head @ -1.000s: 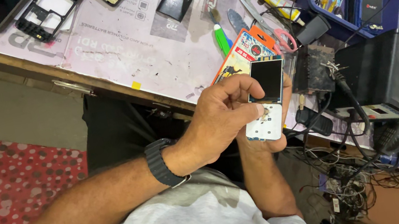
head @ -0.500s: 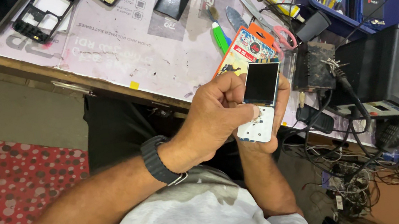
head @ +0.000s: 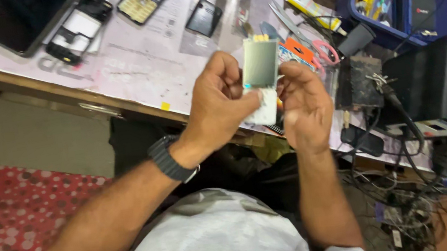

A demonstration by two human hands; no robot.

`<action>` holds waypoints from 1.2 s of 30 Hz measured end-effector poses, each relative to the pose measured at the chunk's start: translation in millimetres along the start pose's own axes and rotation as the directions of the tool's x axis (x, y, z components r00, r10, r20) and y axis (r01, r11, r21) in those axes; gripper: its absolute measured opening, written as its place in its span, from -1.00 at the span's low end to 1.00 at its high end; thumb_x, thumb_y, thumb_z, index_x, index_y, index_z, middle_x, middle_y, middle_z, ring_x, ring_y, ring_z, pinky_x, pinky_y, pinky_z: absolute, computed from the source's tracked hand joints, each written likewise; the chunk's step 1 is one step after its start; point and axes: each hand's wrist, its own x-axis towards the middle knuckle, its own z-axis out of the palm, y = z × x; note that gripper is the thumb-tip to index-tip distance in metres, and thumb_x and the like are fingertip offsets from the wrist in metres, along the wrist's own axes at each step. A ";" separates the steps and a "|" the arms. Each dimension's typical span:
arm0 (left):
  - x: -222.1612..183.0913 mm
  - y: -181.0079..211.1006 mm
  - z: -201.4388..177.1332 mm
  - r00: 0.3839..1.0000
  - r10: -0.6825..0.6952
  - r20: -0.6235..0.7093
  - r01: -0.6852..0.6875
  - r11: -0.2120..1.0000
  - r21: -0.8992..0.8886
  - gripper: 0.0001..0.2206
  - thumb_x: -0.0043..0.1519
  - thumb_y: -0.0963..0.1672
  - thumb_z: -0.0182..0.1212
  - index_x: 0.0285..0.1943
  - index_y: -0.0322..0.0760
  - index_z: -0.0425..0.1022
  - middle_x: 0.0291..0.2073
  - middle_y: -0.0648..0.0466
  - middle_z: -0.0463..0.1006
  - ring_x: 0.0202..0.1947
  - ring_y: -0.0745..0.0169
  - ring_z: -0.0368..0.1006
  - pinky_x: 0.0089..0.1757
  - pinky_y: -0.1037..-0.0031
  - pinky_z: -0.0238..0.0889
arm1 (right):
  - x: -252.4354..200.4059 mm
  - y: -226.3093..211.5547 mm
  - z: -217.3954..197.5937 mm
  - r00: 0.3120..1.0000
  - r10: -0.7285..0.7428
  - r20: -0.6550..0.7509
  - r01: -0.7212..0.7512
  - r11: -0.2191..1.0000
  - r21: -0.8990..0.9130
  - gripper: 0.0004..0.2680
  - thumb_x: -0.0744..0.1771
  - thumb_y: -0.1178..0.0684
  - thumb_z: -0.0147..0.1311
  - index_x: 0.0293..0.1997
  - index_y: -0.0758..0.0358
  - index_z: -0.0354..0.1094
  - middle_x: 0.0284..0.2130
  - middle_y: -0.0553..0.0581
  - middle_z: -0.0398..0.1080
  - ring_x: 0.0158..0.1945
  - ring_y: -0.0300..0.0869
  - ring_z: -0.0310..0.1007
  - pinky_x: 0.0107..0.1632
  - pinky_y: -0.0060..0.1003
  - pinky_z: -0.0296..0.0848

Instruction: The person places a battery into a mobile phone, turns the phone over, and presses buttons on the front keypad.

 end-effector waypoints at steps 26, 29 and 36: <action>32.9 -19.7 -51.6 0.956 0.282 -0.083 -0.247 0.925 0.287 -0.69 0.18 -0.30 0.30 -0.10 -0.30 0.18 -0.37 0.17 0.35 -0.39 0.57 0.28 -0.38 0.63 0.22 | 58.4 39.5 24.6 0.838 0.506 -0.206 -0.509 0.860 0.041 -0.93 0.25 0.33 0.08 -0.28 0.44 0.43 -0.46 0.08 0.42 -0.51 -0.29 0.30 -0.47 -0.33 0.28; 32.3 -20.5 -50.7 0.951 0.298 -0.080 -0.259 0.912 0.319 -0.69 0.18 -0.31 0.31 -0.08 -0.31 0.20 -0.37 0.16 0.38 -0.38 0.56 0.30 -0.37 0.62 0.24 | 58.6 41.4 26.1 0.838 0.499 -0.219 -0.506 0.862 0.026 -0.95 0.25 0.32 0.09 -0.30 0.40 0.41 -0.50 0.06 0.39 -0.53 -0.30 0.27 -0.49 -0.33 0.26; 27.2 -18.4 -46.5 0.927 0.373 -0.042 -0.323 0.849 0.417 -0.70 0.19 -0.30 0.33 -0.05 -0.32 0.25 -0.38 0.14 0.46 -0.36 0.55 0.41 -0.30 0.60 0.39 | 57.2 45.5 27.7 0.838 0.473 -0.272 -0.491 0.871 0.005 -0.96 0.24 0.30 0.07 -0.38 0.31 0.36 -0.58 -0.02 0.31 -0.57 -0.33 0.23 -0.53 -0.36 0.22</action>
